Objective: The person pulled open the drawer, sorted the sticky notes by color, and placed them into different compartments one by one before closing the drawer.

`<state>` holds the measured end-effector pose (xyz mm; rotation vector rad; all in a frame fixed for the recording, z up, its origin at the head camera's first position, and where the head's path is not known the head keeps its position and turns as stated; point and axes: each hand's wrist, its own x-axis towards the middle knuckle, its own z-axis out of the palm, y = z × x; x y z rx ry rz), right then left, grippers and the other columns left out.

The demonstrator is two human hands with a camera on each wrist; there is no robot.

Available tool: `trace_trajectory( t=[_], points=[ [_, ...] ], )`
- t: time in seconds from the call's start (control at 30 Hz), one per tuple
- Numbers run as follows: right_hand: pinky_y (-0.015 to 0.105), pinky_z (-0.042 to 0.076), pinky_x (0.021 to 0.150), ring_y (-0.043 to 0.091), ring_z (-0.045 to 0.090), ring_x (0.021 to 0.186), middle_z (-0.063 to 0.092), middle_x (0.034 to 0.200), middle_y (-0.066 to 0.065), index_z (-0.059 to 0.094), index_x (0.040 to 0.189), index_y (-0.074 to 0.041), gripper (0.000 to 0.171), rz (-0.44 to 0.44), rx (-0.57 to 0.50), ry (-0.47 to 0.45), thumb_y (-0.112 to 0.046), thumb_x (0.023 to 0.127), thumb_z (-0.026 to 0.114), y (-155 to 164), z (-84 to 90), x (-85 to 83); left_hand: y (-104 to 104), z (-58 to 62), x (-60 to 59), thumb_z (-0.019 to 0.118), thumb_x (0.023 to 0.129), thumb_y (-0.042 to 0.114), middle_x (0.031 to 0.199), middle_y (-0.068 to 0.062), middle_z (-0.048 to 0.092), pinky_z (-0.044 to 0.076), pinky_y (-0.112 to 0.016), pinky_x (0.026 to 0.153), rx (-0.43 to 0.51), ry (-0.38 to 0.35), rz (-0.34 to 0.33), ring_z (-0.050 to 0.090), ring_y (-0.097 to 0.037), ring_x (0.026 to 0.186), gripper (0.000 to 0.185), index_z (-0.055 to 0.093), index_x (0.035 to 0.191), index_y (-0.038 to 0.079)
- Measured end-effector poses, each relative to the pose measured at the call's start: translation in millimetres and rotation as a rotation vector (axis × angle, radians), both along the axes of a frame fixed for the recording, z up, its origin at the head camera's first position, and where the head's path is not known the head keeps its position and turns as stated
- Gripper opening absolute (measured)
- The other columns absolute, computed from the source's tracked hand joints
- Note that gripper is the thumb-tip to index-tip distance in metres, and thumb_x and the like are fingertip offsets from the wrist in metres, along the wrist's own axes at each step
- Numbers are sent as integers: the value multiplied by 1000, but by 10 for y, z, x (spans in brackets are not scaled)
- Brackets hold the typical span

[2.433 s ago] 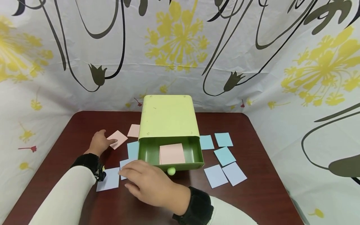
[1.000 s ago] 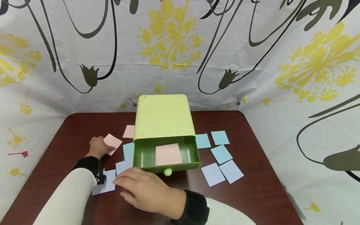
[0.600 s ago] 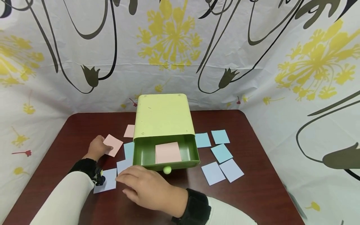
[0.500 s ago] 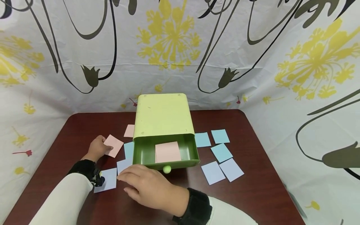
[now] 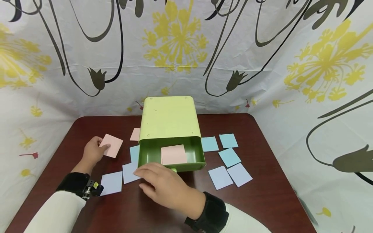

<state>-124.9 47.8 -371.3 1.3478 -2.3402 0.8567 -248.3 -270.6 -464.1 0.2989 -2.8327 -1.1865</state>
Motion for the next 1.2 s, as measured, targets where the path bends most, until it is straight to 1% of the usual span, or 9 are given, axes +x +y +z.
trace_trajectory(
  t=[0.13, 0.3, 0.5, 0.67, 0.83, 0.9, 1.0, 1.07, 1.2],
  points=[
    [20, 44, 100, 15, 58, 113, 64, 116, 2, 66, 116, -6, 35, -24, -20, 35, -6, 82, 75, 66, 26, -12, 42, 233, 54, 55, 99, 17, 105, -25, 50, 48, -39, 72, 5, 51, 3, 51, -35, 91, 33, 44, 116, -9],
    [21, 46, 97, 15, 58, 112, 64, 115, 3, 65, 116, -6, 36, -46, -46, 52, -5, 81, 76, 148, 55, -25, 181, 570, 173, 54, 99, 19, 110, -26, 51, 47, -43, 75, 3, 114, -29, 50, -36, 93, 35, 44, 119, -8],
    [25, 47, 96, 16, 58, 113, 64, 116, 4, 65, 116, -5, 38, -77, -69, 63, -4, 80, 76, 262, 120, -38, 399, 928, 324, 57, 98, 22, 111, -25, 54, 48, -39, 72, 9, 172, -92, 53, -35, 91, 35, 47, 118, -5],
    [23, 52, 83, 18, 60, 108, 66, 113, 5, 65, 116, -5, 42, -109, -105, 114, -2, 76, 79, 377, 148, -59, 601, 1178, 452, 57, 97, 19, 113, -24, 55, 47, -37, 70, 34, 195, -173, 52, -34, 91, 30, 48, 115, -3],
    [17, 48, 65, 21, 61, 103, 66, 112, 8, 65, 115, -4, 44, -135, -155, 128, 2, 74, 78, 520, 159, -61, 795, 1341, 569, 57, 96, 16, 108, -20, 58, 46, -34, 68, 46, 203, -238, 52, -30, 89, 23, 51, 111, 0],
    [15, 48, 61, 23, 61, 104, 65, 113, 9, 64, 115, -3, 46, -147, -171, 125, 5, 73, 78, 590, 163, -57, 874, 1388, 610, 58, 96, 15, 106, -18, 59, 46, -34, 68, 56, 201, -263, 53, -29, 88, 21, 51, 109, 1],
    [13, 49, 58, 25, 60, 105, 64, 114, 11, 64, 116, -2, 49, -177, -182, 116, 8, 70, 79, 705, 167, -46, 996, 1440, 662, 59, 95, 15, 105, -17, 60, 47, -33, 67, 56, 199, -306, 55, -28, 86, 19, 53, 108, 3],
    [15, 51, 59, 26, 60, 105, 64, 114, 11, 65, 117, -2, 51, -206, -179, 119, 8, 69, 80, 781, 162, -39, 1080, 1463, 691, 61, 95, 15, 103, -15, 61, 47, -33, 66, 53, 195, -335, 55, -27, 84, 18, 53, 108, 4],
    [13, 49, 58, 21, 60, 99, 64, 114, 10, 65, 118, -3, 53, -261, -156, 119, 7, 69, 81, 918, 152, -17, 1248, 1487, 738, 63, 94, 14, 100, -11, 62, 45, -32, 64, 59, 194, -407, 54, -24, 80, 17, 54, 107, 6]
  ],
)
